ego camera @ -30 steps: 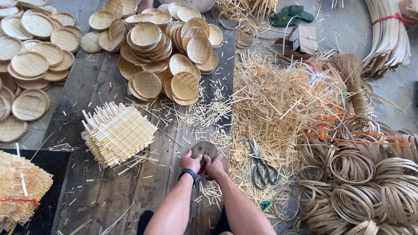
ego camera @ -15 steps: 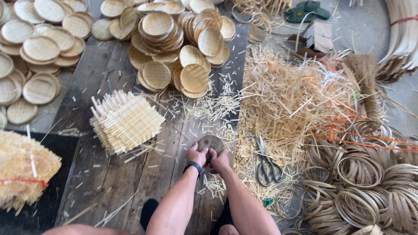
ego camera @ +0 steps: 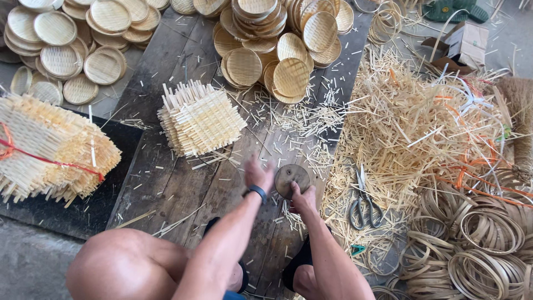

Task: The person weaves a square bamboo mat by interlacing thin strips, then fits it into a circular bamboo frame and trims the excess strips using a pair of shears.

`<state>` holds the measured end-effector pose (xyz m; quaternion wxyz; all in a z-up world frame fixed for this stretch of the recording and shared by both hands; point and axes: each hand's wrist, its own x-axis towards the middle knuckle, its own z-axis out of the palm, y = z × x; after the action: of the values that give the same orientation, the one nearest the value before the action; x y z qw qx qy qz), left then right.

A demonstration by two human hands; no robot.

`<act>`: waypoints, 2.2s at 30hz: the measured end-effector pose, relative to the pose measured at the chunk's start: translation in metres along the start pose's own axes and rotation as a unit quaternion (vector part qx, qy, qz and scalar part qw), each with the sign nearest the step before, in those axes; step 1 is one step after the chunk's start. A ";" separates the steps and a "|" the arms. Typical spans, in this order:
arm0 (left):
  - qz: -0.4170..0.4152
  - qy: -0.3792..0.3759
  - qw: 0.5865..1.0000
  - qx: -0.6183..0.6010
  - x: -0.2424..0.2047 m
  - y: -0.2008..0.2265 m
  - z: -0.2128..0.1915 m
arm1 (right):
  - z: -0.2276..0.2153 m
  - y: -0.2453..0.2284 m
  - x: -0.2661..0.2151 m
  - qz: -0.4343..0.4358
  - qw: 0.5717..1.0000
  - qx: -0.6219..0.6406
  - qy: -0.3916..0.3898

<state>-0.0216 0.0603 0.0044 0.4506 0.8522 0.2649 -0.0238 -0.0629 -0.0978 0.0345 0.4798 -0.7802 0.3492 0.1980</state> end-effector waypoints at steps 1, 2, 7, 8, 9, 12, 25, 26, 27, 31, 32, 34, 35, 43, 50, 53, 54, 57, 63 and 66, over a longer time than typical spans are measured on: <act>-0.002 0.055 0.998 0.038 0.017 0.001 -0.019 | -0.002 -0.002 -0.003 0.016 1.000 0.014 0.004; 0.001 0.108 0.993 0.047 0.042 0.001 -0.043 | -0.004 -0.003 -0.004 0.031 0.999 0.027 0.009; -0.150 0.152 0.974 0.078 0.111 -0.017 -0.158 | -0.013 0.010 0.014 -0.011 0.986 0.145 0.080; -0.145 0.125 0.979 0.071 0.115 -0.025 -0.166 | -0.013 0.015 0.021 -0.017 0.982 0.169 0.087; -0.139 0.098 0.983 0.064 0.119 -0.032 -0.169 | -0.016 0.020 0.028 -0.024 0.976 0.194 0.095; -0.098 0.096 0.985 0.103 0.132 -0.055 -0.156 | -0.026 0.040 0.040 -0.027 0.973 0.175 0.149; -0.143 0.106 0.984 -0.001 0.160 -0.072 -0.136 | -0.076 0.082 -0.008 -0.022 0.953 0.283 0.105; -0.138 0.114 0.984 0.006 0.162 -0.074 -0.137 | -0.079 0.084 -0.015 -0.008 0.951 0.290 0.107; -0.133 0.121 0.984 0.010 0.161 -0.077 -0.134 | -0.085 0.084 -0.019 0.003 0.948 0.297 0.110; -0.152 0.101 0.979 0.088 0.174 -0.089 -0.129 | -0.098 0.086 -0.021 0.002 0.942 0.315 0.114; -0.147 0.113 0.976 0.112 0.177 -0.092 -0.127 | -0.099 0.086 -0.018 0.000 0.942 0.314 0.118; -0.127 0.129 0.978 0.108 0.185 -0.097 -0.121 | -0.096 0.084 -0.010 -0.008 0.939 0.325 0.111; -0.108 0.131 0.982 0.079 0.186 -0.099 -0.117 | -0.093 0.082 -0.005 -0.015 0.935 0.339 0.105; 0.119 0.192 0.951 -0.213 0.129 -0.034 -0.127 | -0.091 0.050 0.021 -0.042 0.921 0.375 0.099; 0.077 -0.247 0.941 -0.220 0.035 0.025 -0.078 | -0.102 0.019 0.006 -0.076 0.941 0.328 -0.041; 0.132 -0.239 0.949 -0.159 0.028 -0.003 -0.025 | -0.096 0.019 0.011 -0.071 0.974 0.197 -0.090; 0.153 -0.216 0.955 -0.132 0.029 -0.013 -0.014 | -0.091 0.021 0.015 -0.072 0.982 0.141 -0.098; 0.108 -0.204 0.950 -0.209 0.031 -0.028 0.007 | -0.072 0.027 0.027 -0.084 0.981 0.160 -0.068; -0.027 -0.300 0.922 -0.244 0.027 -0.041 0.009 | -0.054 0.033 0.039 -0.084 0.959 0.263 -0.061; -0.045 -0.303 0.921 -0.243 0.023 -0.046 0.016 | -0.055 0.033 0.044 -0.101 0.964 0.238 -0.055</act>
<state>-0.0203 0.0788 -0.0464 0.7009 0.6559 0.1514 -0.2358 -0.0590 -0.1717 0.0114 0.6876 -0.6627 0.2782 0.1026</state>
